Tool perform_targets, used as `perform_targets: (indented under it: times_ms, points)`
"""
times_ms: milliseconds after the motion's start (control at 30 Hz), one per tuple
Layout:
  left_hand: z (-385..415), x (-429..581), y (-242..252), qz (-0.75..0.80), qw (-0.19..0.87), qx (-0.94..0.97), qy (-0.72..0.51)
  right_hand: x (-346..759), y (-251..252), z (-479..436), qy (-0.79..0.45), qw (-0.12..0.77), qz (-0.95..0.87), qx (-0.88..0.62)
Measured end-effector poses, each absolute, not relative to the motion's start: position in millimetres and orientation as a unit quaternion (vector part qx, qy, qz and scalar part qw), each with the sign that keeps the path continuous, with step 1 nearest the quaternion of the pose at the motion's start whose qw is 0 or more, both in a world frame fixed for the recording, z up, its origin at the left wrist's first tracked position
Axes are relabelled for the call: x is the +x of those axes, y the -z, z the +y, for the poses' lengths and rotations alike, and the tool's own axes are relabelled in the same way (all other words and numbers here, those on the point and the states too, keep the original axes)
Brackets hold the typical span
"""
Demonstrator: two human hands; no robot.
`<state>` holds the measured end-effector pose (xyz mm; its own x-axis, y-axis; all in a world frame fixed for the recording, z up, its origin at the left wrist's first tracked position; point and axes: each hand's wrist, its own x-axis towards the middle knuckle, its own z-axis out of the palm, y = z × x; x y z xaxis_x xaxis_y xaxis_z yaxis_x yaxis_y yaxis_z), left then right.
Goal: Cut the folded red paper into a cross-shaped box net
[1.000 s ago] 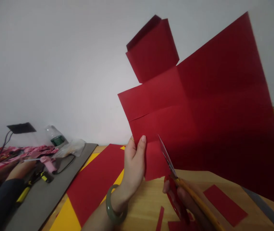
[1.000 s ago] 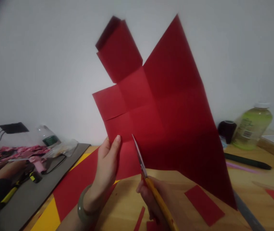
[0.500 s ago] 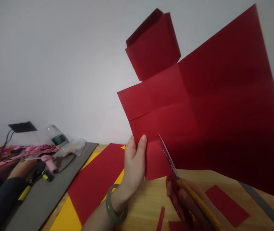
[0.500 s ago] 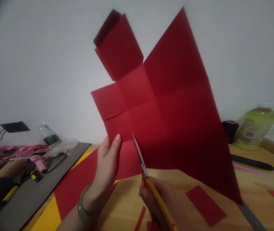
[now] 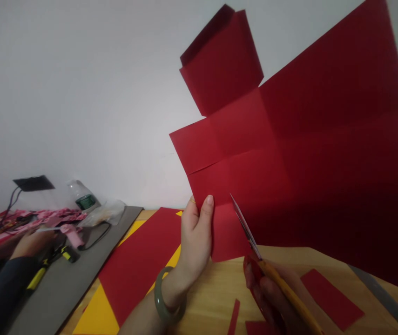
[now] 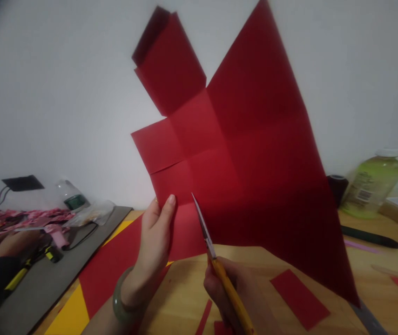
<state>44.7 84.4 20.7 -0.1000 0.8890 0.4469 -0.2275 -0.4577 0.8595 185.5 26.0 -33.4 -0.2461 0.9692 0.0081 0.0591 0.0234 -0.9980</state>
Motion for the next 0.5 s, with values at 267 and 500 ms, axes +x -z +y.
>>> perform_targets:
  times_ms: [267, 500]
  points:
    - [83.5, 45.1, -21.6, 0.308, 0.416, 0.527, -0.674, 184.8, 34.0, 22.9, -0.543, 0.442, -0.571, -0.429]
    - [82.2, 42.8, -23.7, 0.324, 0.419, 0.526, -0.666, 182.2, 31.0, 23.2, -0.535, 0.441, -0.574, -0.435]
